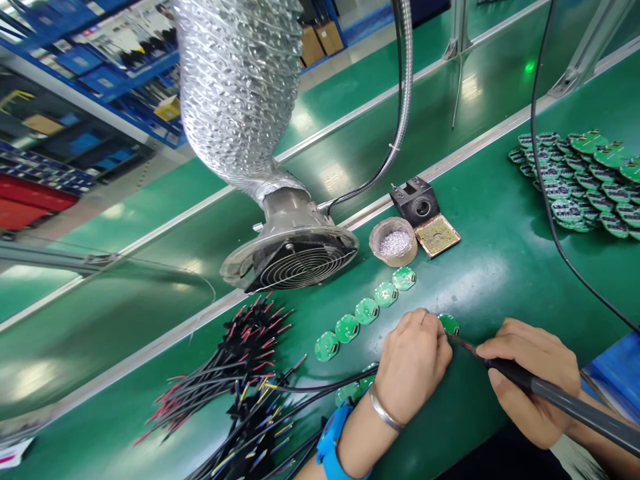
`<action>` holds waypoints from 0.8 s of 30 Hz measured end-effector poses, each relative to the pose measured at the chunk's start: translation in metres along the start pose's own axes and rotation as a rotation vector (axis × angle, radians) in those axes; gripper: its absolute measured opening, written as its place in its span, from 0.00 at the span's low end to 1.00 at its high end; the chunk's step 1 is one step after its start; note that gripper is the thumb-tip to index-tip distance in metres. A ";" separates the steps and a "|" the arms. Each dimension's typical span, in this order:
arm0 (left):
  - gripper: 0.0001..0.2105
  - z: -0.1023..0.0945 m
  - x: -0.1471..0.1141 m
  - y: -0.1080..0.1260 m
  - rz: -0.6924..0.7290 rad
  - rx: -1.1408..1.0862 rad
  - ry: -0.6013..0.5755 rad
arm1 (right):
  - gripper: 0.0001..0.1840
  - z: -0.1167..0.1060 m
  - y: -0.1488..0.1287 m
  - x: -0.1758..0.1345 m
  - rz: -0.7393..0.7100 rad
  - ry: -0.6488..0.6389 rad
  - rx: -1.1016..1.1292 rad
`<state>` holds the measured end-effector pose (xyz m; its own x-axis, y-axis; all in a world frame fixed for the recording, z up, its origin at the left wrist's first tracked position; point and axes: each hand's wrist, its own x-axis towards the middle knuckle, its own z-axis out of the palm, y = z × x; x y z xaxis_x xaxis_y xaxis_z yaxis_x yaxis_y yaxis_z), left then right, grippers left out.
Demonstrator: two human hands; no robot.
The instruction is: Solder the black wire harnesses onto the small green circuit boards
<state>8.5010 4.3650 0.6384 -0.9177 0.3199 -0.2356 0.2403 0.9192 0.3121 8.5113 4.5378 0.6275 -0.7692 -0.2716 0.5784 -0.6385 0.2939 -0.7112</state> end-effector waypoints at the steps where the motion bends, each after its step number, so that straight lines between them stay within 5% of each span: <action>1: 0.04 0.000 0.000 0.000 -0.001 -0.007 0.004 | 0.14 0.000 0.000 0.000 0.001 -0.001 -0.005; 24: 0.04 -0.007 -0.011 -0.002 0.038 -0.098 0.017 | 0.13 -0.014 -0.001 -0.014 0.112 0.033 0.075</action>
<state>8.5085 4.3580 0.6473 -0.9141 0.3493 -0.2062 0.2436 0.8792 0.4094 8.5224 4.5546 0.6253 -0.8369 -0.2101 0.5055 -0.5459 0.2513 -0.7993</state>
